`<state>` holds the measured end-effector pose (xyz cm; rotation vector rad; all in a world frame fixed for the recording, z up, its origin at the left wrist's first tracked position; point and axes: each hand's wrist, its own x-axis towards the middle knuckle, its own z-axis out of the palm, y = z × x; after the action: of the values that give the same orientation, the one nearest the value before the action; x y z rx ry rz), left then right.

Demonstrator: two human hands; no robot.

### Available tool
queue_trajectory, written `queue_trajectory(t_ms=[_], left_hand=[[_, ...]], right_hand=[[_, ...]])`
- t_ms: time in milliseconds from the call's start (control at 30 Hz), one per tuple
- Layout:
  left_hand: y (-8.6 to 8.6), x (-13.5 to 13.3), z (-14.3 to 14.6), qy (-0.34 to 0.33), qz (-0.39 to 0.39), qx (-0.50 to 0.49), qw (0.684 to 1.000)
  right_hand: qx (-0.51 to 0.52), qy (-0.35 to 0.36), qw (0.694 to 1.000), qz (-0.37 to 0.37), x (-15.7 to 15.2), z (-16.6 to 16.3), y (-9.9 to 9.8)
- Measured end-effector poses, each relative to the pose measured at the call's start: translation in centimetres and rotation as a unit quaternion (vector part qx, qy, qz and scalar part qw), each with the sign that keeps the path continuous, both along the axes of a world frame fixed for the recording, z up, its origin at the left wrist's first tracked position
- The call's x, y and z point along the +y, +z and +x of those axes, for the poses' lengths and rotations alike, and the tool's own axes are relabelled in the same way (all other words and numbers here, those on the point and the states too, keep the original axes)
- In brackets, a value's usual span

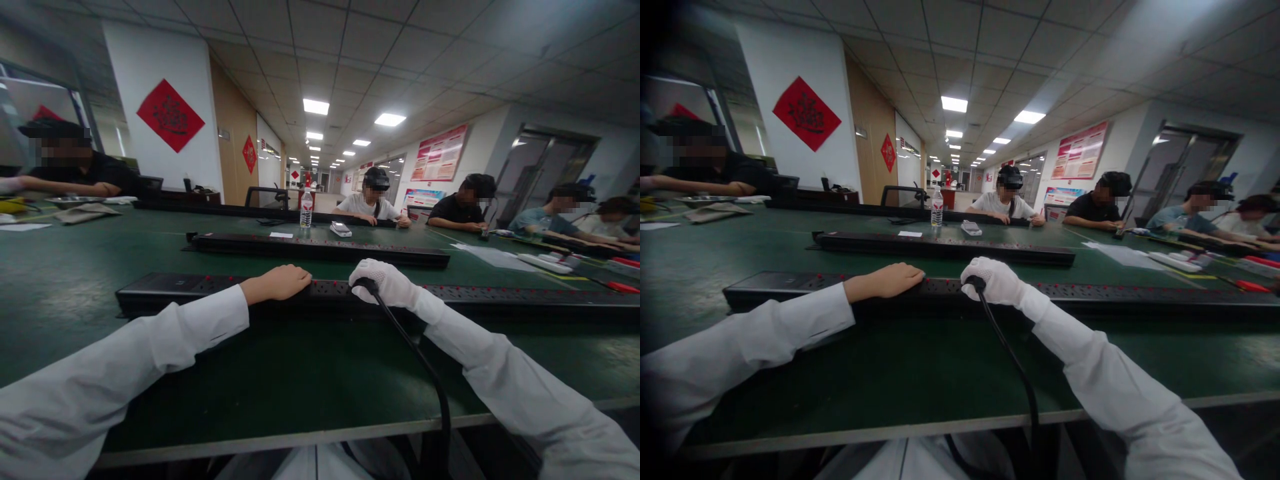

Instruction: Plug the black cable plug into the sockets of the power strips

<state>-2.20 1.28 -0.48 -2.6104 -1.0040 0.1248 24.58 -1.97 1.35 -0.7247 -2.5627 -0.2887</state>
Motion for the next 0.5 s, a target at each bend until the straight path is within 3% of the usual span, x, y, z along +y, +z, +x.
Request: queue_trajectory(t_ms=[300, 500], left_hand=[[-0.18, 0.20, -0.17, -0.006, -0.008, -0.015, 1.000], [-0.01, -0.03, -0.07, 0.015, -0.022, -0.018, 0.999]], right_hand=[[0.015, 0.031, 0.999, -0.030, 0.31, 0.01, -0.01], [0.016, 0.004, 1.000, -0.004, -0.03, -0.19, -0.01]])
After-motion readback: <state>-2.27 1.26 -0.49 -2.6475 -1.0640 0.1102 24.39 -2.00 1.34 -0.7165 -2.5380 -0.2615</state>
